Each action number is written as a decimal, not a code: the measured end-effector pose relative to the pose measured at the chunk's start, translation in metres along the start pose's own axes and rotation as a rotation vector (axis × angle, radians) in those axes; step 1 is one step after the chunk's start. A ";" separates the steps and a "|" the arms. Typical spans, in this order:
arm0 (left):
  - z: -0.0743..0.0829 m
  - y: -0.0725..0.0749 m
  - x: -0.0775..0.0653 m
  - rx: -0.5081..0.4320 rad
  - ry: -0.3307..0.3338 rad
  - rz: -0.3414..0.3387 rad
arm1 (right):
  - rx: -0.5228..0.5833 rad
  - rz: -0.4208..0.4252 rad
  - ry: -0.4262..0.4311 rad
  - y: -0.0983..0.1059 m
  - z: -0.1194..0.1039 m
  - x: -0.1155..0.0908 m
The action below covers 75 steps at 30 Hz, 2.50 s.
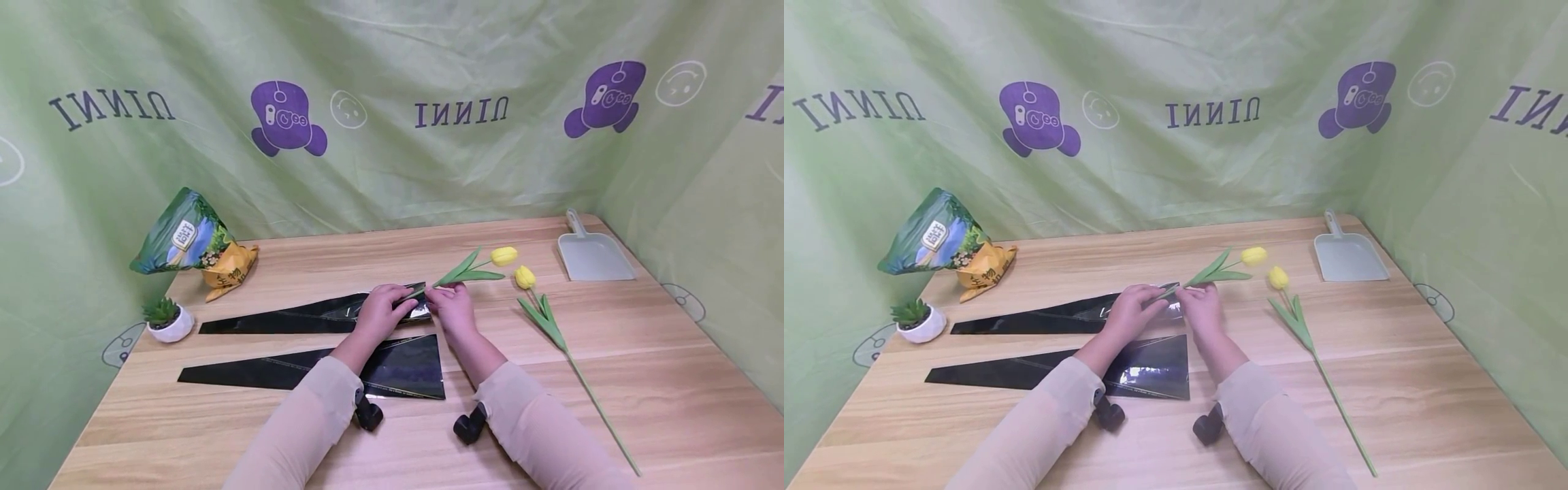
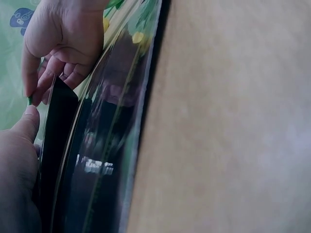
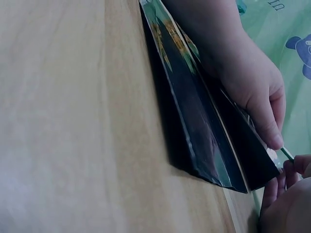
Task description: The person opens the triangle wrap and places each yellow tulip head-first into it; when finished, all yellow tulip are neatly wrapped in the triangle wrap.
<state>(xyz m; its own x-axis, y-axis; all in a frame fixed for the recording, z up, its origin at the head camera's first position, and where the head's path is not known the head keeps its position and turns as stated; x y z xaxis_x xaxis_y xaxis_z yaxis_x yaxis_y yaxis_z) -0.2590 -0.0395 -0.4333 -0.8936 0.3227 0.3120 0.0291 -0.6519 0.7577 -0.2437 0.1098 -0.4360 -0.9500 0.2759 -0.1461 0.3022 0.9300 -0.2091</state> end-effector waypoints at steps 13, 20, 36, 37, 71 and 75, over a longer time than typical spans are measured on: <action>-0.001 -0.001 -0.001 0.005 0.005 0.009 | -0.047 -0.014 -0.027 0.002 -0.003 -0.003; -0.001 -0.002 -0.001 -0.002 0.007 0.029 | -0.055 -0.031 -0.029 0.007 -0.003 -0.002; 0.003 0.001 -0.002 -0.015 0.018 0.049 | -0.025 0.005 -0.047 0.044 -0.017 -0.002; 0.003 0.001 -0.002 -0.016 0.018 0.049 | -0.018 0.009 -0.049 0.049 -0.019 -0.001; 0.003 0.002 -0.003 0.050 0.010 -0.024 | -0.006 -0.016 0.030 0.114 -0.069 0.024; 0.003 0.002 -0.002 0.061 0.017 -0.039 | -0.020 -0.030 0.050 0.115 -0.067 0.025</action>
<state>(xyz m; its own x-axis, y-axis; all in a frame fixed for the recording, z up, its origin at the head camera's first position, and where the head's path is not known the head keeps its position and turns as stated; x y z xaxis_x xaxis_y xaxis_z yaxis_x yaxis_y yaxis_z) -0.2561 -0.0393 -0.4308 -0.9022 0.3347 0.2720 0.0210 -0.5958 0.8028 -0.2377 0.2398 -0.3987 -0.9616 0.2588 -0.0917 0.2721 0.9426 -0.1936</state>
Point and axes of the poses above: each hand's wrist, its own x-axis towards the middle knuckle, its own y-axis out of the back of the hand, z = x × y, the point moved 3 cm from there along x, towards the middle knuckle, and after that the axes turned 1 degree about y, right-handed, at the moved point
